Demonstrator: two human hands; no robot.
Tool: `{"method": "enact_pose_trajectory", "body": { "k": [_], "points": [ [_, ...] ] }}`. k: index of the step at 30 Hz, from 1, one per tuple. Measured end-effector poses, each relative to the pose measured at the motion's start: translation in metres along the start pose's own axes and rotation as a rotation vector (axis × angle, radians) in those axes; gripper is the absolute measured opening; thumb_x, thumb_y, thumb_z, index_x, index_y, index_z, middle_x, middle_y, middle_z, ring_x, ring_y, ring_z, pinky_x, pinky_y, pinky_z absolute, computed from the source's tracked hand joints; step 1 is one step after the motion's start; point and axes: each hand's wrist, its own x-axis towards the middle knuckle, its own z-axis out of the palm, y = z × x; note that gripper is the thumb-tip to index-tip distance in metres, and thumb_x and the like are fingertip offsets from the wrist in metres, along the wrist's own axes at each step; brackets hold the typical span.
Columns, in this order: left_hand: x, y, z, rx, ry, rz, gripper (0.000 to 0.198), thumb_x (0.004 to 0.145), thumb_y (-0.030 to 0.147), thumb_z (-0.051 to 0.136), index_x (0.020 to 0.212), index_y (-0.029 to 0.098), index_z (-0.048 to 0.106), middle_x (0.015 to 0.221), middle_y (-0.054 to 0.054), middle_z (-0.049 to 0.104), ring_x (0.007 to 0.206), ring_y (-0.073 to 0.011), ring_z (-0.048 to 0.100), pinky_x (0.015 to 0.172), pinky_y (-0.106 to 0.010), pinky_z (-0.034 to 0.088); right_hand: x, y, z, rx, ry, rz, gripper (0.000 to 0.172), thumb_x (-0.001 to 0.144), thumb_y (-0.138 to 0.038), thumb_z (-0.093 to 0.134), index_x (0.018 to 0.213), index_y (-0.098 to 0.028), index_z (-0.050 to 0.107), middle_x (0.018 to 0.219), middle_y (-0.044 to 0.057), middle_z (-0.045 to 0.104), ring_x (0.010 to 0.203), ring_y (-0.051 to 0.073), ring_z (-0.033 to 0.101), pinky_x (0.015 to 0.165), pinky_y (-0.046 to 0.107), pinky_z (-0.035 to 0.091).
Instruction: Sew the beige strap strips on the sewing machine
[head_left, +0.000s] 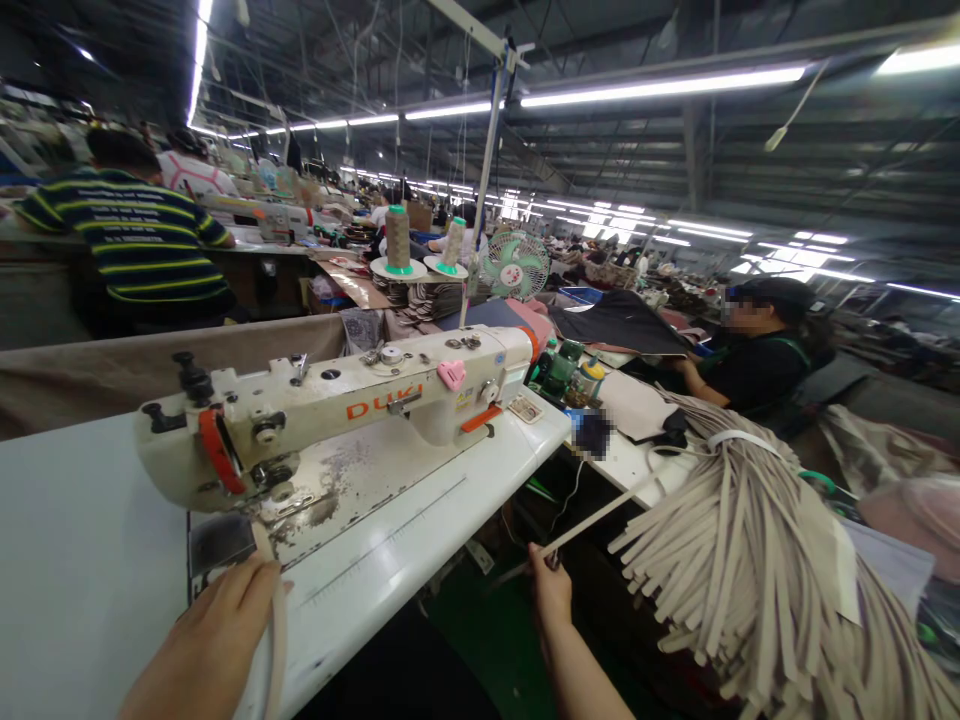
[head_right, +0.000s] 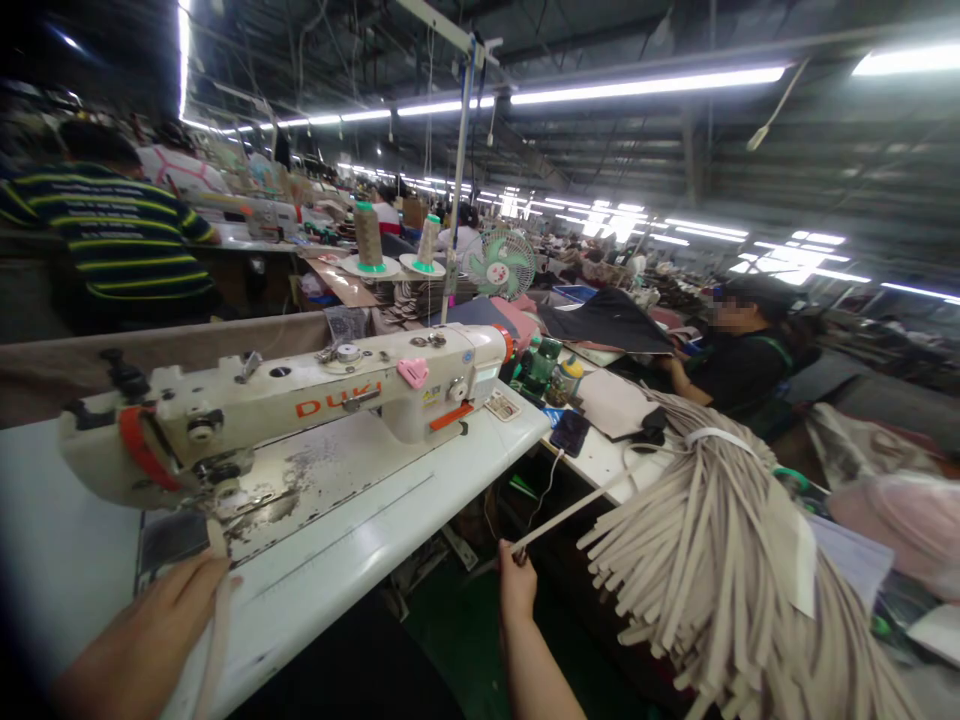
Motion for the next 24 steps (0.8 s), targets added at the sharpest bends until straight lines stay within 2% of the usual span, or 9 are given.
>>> {"method": "enact_pose_trajectory", "body": {
  "k": [4,8,12,15,19,24],
  "points": [
    [-0.008,-0.011,0.015,-0.006,0.027,0.010,0.043,0.098,0.019,0.038,0.131,0.014,0.065,0.140,-0.018,0.064,0.131,-0.0352,0.061,0.111,-0.051,0.052,0.011,-0.010,-0.012,-0.027,0.050,-0.045,0.063,0.068,-0.079,0.071,0.085,-0.019,0.074,0.057,0.002,0.064,0.059,0.024,0.063,0.053,0.033,0.045],
    [-0.016,-0.022,0.032,-0.028,0.031,-0.017,0.047,0.096,0.017,0.038,0.133,0.015,0.066,0.145,-0.018,0.063,0.134,-0.0360,0.060,0.113,-0.053,0.051,0.015,-0.025,-0.017,-0.057,0.018,-0.120,0.063,0.069,-0.080,0.070,0.081,-0.018,0.074,0.057,0.001,0.062,0.058,0.023,0.062,0.053,0.032,0.046],
    [-0.017,-0.031,0.045,-0.055,0.029,-0.044,0.049,0.095,0.018,0.036,0.133,0.015,0.066,0.144,-0.017,0.064,0.132,-0.0373,0.061,0.112,-0.055,0.052,0.011,-0.042,-0.018,-0.095,-0.030,-0.223,0.062,0.079,-0.079,0.062,0.082,-0.019,0.076,0.059,0.002,0.063,0.062,0.024,0.064,0.059,0.033,0.049],
    [-0.017,-0.029,0.041,-0.077,0.027,-0.052,0.047,0.096,0.020,0.037,0.133,0.015,0.067,0.144,-0.017,0.063,0.133,-0.0377,0.060,0.113,-0.056,0.051,0.004,-0.055,-0.011,-0.119,-0.099,-0.313,0.058,0.083,-0.075,0.061,0.081,-0.020,0.077,0.065,0.004,0.067,0.070,0.026,0.067,0.069,0.035,0.052],
    [-0.015,-0.018,0.028,-0.043,0.016,-0.017,0.048,0.097,0.017,0.037,0.137,0.015,0.062,0.147,-0.018,0.060,0.136,-0.0365,0.057,0.116,-0.054,0.048,-0.014,-0.071,0.009,-0.134,-0.233,-0.466,0.044,0.086,-0.063,0.066,0.088,-0.021,0.078,0.087,0.008,0.076,0.087,0.028,0.071,0.083,0.038,0.055],
    [-0.014,-0.011,0.020,-0.014,0.024,-0.034,0.046,0.098,0.017,0.038,0.138,0.015,0.062,0.148,-0.017,0.060,0.138,-0.0344,0.056,0.115,-0.050,0.050,-0.044,-0.097,0.029,-0.147,-0.416,-0.678,0.025,0.093,-0.046,0.064,0.098,-0.025,0.077,0.101,0.007,0.075,0.099,0.026,0.069,0.093,0.038,0.054]
  ]
}}
